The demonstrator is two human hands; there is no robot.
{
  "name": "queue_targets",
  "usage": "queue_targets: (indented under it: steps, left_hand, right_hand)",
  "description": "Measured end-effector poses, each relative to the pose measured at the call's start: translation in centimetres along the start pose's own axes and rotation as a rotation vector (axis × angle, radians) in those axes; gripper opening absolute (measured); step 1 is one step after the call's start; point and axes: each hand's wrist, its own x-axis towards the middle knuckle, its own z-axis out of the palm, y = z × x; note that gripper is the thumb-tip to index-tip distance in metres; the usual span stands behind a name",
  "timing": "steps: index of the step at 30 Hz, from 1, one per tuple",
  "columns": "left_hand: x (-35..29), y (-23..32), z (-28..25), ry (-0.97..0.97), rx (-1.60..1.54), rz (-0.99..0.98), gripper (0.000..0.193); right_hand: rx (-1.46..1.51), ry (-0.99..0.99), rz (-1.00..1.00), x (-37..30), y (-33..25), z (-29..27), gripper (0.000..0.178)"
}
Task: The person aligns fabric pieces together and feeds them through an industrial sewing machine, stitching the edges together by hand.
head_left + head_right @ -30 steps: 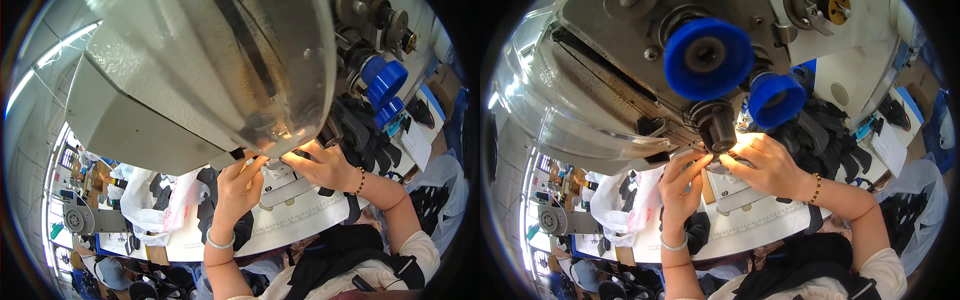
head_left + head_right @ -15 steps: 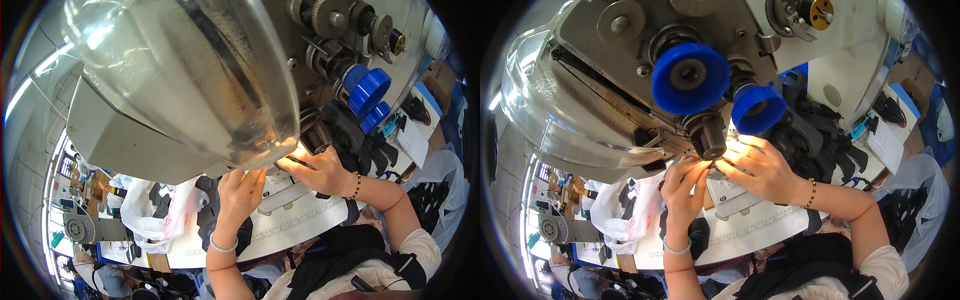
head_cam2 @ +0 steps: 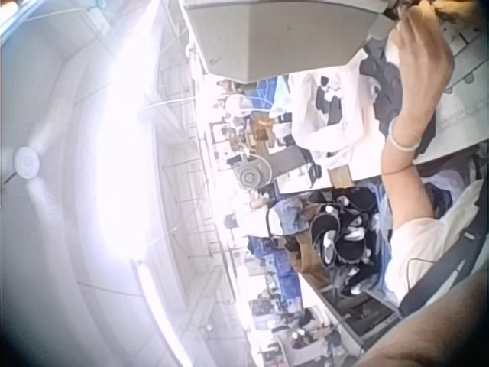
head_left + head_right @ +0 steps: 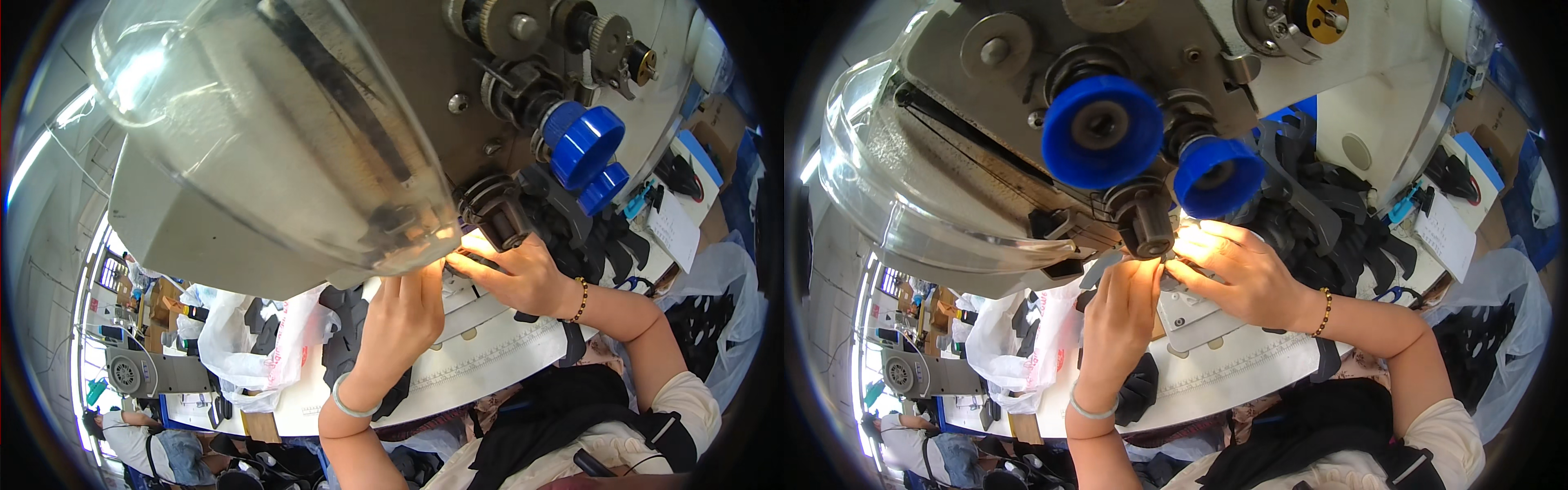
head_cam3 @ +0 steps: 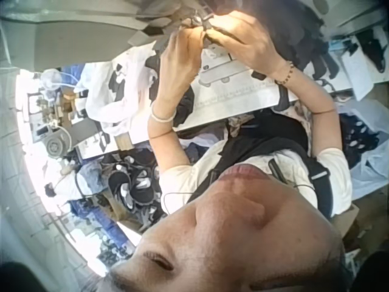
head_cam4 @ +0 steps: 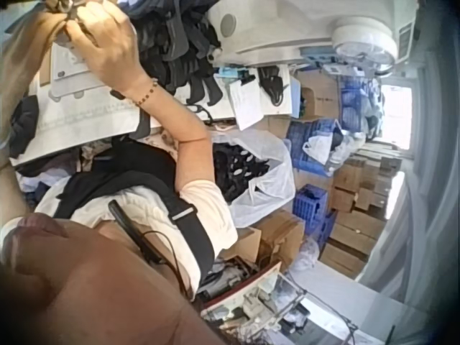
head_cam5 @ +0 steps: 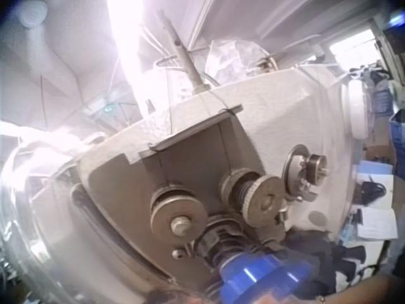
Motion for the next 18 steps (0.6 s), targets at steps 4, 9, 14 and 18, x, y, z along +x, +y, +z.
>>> queue_targets:
  steps: [4, 9, 14, 18]
  left_hand:
    - [0.5, 1.0, -0.3, -0.03, 0.087, 0.05, 0.025]
    - [0.4, 0.8, 0.4, 0.01, 0.207, 0.119, 0.021]
    - [0.3, 0.8, 0.6, 0.059, 0.205, 0.144, 0.019]
    - [-0.2, 0.7, 0.7, 0.068, 0.223, 0.133, 0.02]
  right_hand:
    - [-0.023, 0.009, 0.001, 0.4, -0.4, -0.4, 0.03]
    - [0.043, -0.012, 0.027, 0.3, -0.4, -0.4, 0.033]
    - [0.031, -0.02, 0.018, 0.2, -0.5, -0.5, 0.034]
    - [0.057, -0.02, 0.033, 0.2, -0.6, -0.4, 0.035]
